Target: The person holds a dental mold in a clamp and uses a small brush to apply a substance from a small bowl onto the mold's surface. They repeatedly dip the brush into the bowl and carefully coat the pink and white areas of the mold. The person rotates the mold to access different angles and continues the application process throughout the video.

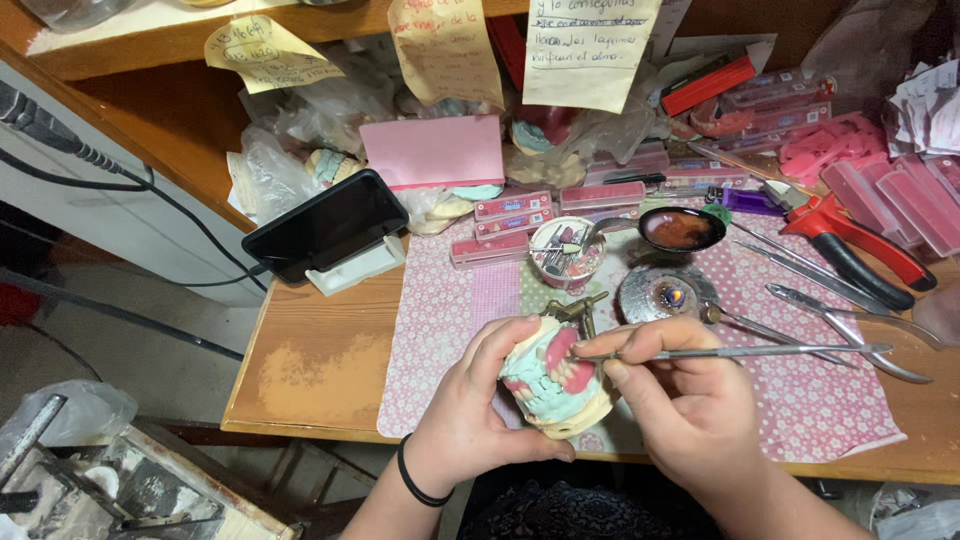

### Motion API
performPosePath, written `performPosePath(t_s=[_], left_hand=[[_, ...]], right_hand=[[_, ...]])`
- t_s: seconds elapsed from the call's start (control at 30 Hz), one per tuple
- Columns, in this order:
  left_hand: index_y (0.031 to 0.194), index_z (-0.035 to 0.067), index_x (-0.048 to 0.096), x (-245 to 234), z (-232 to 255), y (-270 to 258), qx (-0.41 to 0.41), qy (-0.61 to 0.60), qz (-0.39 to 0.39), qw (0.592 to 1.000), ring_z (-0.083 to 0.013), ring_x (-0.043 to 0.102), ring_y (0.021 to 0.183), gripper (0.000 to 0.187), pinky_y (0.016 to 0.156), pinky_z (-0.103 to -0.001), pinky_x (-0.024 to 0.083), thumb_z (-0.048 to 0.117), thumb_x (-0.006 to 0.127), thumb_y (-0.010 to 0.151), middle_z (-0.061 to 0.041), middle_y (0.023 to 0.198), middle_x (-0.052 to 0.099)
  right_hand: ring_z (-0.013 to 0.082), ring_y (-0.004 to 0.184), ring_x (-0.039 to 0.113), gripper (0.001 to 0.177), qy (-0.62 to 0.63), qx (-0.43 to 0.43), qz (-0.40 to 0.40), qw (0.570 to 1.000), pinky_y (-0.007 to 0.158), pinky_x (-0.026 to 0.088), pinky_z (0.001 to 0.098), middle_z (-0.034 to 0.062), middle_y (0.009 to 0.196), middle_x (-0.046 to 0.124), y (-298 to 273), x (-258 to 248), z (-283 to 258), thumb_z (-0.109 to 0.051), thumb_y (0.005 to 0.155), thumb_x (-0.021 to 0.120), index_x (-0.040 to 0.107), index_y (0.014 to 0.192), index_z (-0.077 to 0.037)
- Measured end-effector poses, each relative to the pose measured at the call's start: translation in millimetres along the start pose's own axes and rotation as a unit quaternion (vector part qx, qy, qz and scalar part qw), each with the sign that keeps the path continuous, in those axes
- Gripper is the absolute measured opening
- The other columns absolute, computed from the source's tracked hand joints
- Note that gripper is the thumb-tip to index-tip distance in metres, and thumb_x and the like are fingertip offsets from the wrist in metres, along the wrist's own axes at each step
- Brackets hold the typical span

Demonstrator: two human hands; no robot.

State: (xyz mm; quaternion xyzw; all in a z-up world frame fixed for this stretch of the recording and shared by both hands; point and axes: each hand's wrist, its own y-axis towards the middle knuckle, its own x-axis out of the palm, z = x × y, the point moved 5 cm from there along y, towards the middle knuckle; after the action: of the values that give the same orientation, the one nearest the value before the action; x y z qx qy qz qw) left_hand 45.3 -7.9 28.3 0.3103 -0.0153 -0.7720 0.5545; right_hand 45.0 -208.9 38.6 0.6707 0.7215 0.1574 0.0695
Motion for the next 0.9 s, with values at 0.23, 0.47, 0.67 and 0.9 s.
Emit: performPosePath(t_s=[0.23, 0.47, 0.67, 0.9], left_hand=[[0.15, 0.011, 0.041, 0, 0, 0, 0.007, 0.005, 0.001, 1.0, -0.0315, 0.056, 0.137, 0.107, 0.115, -0.039, 0.043, 0.051, 0.09, 0.065, -0.016, 0.144, 0.053], [0.15, 0.01, 0.042, 0, 1, 1, 0.003, 0.007, 0.001, 1.0, -0.0314, 0.057, 0.137, 0.107, 0.115, -0.039, 0.043, 0.051, 0.09, 0.064, -0.016, 0.144, 0.054], [0.149, 0.01, 0.042, 1, 1, 1, -0.003, 0.008, -0.001, 1.0, -0.0304, 0.057, 0.135, 0.107, 0.113, -0.038, 0.044, 0.051, 0.091, 0.063, -0.015, 0.143, 0.054], [0.149, 0.01, 0.041, 0, 1, 0, 0.008, 0.01, 0.004, 1.0, -0.0317, 0.057, 0.136, 0.107, 0.115, -0.039, 0.044, 0.051, 0.091, 0.064, -0.016, 0.143, 0.054]], right_hand=[[0.0215, 0.098, 0.078, 0.01, -0.027, 0.0, 0.0, 1.0, 0.091, 0.063, 0.0328, 0.0196, 0.104, 0.082, 2, 0, -2, -0.001, 0.095, 0.061, 0.054, 0.098, -0.006], [0.023, 0.096, 0.078, 0.013, 0.021, 0.003, -0.016, 1.0, 0.089, 0.063, 0.0338, 0.0198, 0.103, 0.08, 3, -4, 3, 0.0, 0.096, 0.06, 0.052, 0.102, -0.007], [0.0229, 0.091, 0.077, 0.015, 0.061, 0.024, 0.026, 0.997, 0.083, 0.063, 0.0317, 0.0253, 0.103, 0.081, 2, -4, 12, 0.002, 0.096, 0.061, 0.051, 0.102, -0.008], [0.0225, 0.091, 0.077, 0.015, 0.065, 0.049, 0.026, 0.996, 0.082, 0.063, 0.0315, 0.0268, 0.104, 0.082, 2, -5, 15, 0.002, 0.095, 0.063, 0.052, 0.101, -0.007]])
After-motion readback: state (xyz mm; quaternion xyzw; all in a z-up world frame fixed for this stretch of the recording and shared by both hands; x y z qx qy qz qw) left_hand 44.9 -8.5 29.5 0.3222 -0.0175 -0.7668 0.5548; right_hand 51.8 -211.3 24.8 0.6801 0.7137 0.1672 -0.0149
